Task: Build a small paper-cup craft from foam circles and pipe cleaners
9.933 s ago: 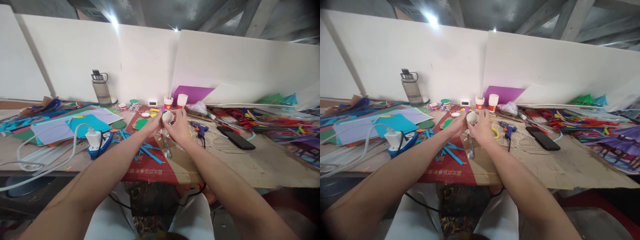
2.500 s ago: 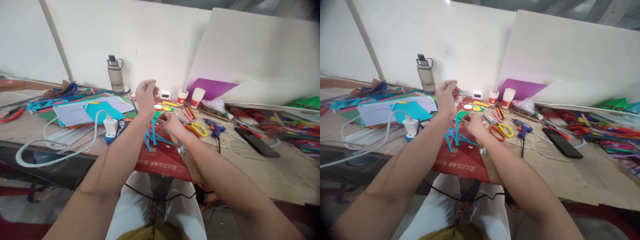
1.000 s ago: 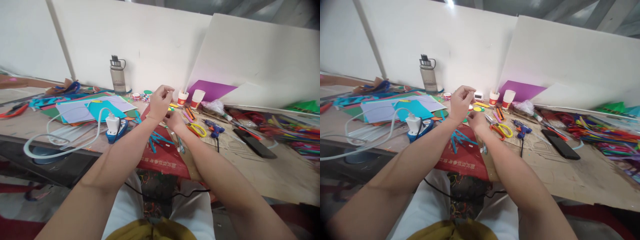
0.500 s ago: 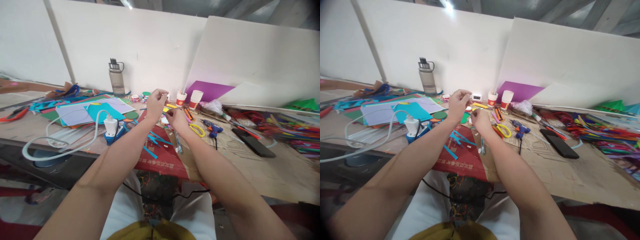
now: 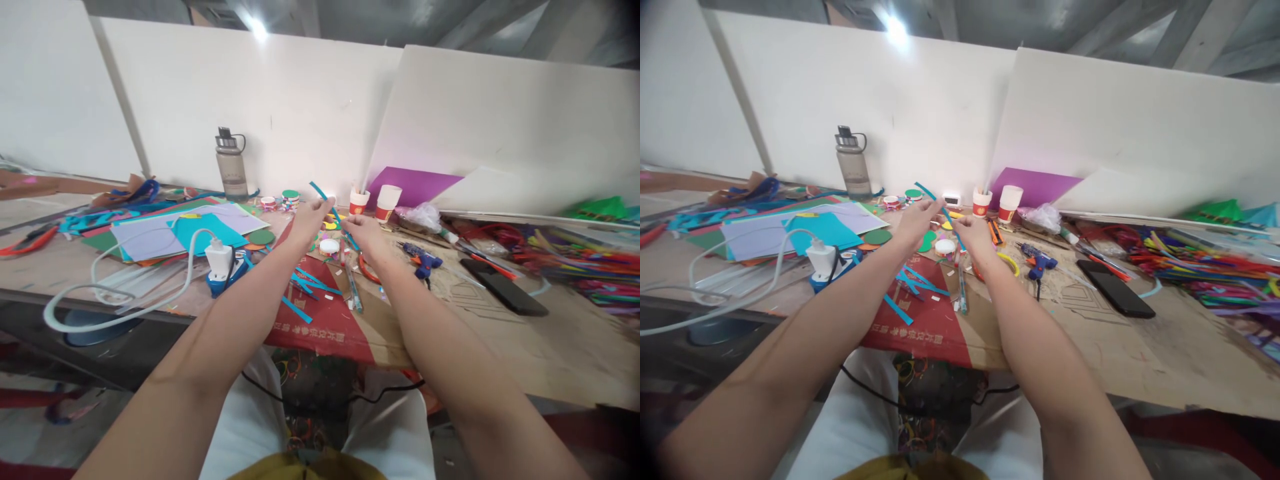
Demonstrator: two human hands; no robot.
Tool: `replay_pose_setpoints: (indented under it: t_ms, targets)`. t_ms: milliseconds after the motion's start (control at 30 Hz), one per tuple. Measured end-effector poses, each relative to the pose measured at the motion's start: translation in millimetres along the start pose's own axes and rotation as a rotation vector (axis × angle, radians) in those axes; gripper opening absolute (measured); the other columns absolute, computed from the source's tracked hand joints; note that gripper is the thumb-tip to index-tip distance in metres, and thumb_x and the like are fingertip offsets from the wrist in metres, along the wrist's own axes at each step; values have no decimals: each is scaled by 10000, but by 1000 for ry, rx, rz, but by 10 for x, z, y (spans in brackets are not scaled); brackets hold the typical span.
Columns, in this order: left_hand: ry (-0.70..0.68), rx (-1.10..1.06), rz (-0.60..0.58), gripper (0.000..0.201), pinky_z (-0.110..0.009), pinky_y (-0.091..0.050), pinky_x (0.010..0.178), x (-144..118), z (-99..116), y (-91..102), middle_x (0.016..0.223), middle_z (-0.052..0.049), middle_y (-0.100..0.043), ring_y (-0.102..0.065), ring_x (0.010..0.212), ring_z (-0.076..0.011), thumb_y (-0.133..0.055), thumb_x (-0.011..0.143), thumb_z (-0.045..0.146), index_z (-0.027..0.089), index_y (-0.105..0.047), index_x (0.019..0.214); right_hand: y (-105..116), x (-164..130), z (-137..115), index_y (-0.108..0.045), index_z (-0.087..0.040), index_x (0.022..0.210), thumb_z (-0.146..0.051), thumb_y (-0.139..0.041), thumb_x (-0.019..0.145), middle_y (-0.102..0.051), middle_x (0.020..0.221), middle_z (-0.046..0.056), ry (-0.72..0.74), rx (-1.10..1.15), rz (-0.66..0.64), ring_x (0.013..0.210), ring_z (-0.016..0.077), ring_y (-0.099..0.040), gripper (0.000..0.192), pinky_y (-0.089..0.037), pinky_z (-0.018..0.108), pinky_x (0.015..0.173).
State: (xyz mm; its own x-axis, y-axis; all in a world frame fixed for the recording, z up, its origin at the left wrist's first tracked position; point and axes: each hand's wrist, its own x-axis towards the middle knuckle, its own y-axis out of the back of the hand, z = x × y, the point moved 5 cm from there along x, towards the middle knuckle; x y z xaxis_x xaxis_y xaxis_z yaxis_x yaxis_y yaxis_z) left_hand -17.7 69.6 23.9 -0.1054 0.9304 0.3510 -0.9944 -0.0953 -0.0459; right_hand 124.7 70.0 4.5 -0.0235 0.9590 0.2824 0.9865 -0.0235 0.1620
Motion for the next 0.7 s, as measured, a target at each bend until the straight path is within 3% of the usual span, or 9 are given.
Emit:
replay_pose_setpoints:
  t_ms: [133,300,400,533,600,700]
  targets:
    - [-15,-62,70,240,-165,-331,434,5,29,71,552,5,-580,-512,478,-59,-669,832,319,127,-641,689,-76,-65,-38,-633,-169,720,-304,-662,693,-605,620,-25,-21,-16,-21,540,98,-473,140,-366,234,528]
    - [207,-371,77,163,-149,-353,429,34,-72,114,537,25,-565,-509,448,-45,-629,865,239,124,-648,751,-129,-80,-121,-612,-196,893,-358,-527,835,-578,656,-25,-1,118,-167,475,105,-459,191,-336,240,451]
    - [341,-491,54,154,-134,-385,437,49,-117,116,543,23,-572,-501,430,-31,-625,869,202,117,-640,742,-82,-80,-229,-635,-190,983,-212,-545,791,-617,785,13,194,-32,-146,611,130,-538,213,-421,269,561]
    - [428,-529,31,171,-130,-386,408,31,-123,103,514,25,-555,-493,406,-32,-605,881,177,113,-635,725,-70,-156,-343,-671,-222,1072,-78,-575,700,-615,1085,71,530,-226,-142,932,181,-573,411,-473,309,763]
    - [439,-512,-3,144,-132,-390,401,17,-129,76,514,22,-560,-495,407,-38,-661,840,187,120,-637,716,-69,-185,-348,-695,-247,1054,-102,-586,728,-593,1133,76,591,-251,-148,981,193,-566,373,-476,328,796]
    - [443,-486,-31,144,-135,-379,386,7,-158,32,504,13,-558,-485,408,-45,-705,799,196,129,-639,689,-53,-194,-380,-735,-244,914,-170,-609,782,-603,1031,68,624,-258,-126,954,198,-575,197,-469,344,821]
